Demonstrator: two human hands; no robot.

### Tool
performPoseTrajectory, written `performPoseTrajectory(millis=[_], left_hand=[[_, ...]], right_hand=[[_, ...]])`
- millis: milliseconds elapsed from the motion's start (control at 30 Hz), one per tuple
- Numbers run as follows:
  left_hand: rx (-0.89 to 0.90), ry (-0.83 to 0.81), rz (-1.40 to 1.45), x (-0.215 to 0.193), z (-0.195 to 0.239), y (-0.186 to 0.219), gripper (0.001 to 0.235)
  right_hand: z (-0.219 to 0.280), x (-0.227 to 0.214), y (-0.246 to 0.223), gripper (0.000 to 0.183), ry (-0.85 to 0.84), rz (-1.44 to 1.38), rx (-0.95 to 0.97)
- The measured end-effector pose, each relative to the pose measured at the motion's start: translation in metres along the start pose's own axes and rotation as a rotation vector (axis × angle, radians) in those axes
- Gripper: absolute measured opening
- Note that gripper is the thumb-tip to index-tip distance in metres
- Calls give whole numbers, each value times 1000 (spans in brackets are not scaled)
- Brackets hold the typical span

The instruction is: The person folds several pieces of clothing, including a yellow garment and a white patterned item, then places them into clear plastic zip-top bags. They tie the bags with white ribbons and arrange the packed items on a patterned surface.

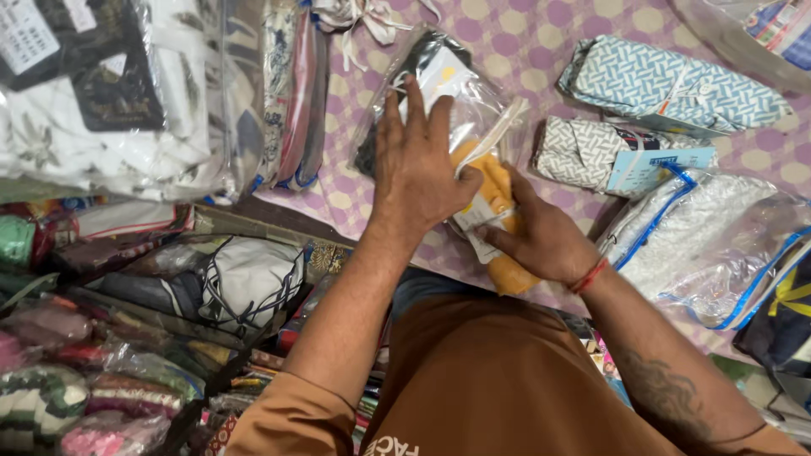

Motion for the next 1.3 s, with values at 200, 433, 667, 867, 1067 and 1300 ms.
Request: performPoseTrajectory(millis=[200,433,667,867,1067,1300], left_hand=[[12,14,60,0,1,9,88],[38,-86,-46,11,9,7,89],[-328,190,-58,26,44,21,81],[-579,-179,101,66,63,-13,96],[-329,-15,-27,69,52,2,92],[-110,-101,187,25,46,-6,86]], right_hand=[[-20,-8,-7,51,277,-754,-306],[-57,2,1,60,235,-1000,-534],[-88,-22,7,61,-16,-1136,-517],[-104,-14,3,53,93,-1459,-669],[-107,1,-23,57,521,-984,-554],[-73,-23,-33,105,-21,-318,-592]])
Point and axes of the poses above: each hand's wrist, its own z-axis away from the middle knuckle, its own x-axis out of the palm, y = z × x, the point moved 6 cm from there along -z, towards the middle knuckle, and after that the axes turned 15 degrees about -y, right-handed, at the moved point
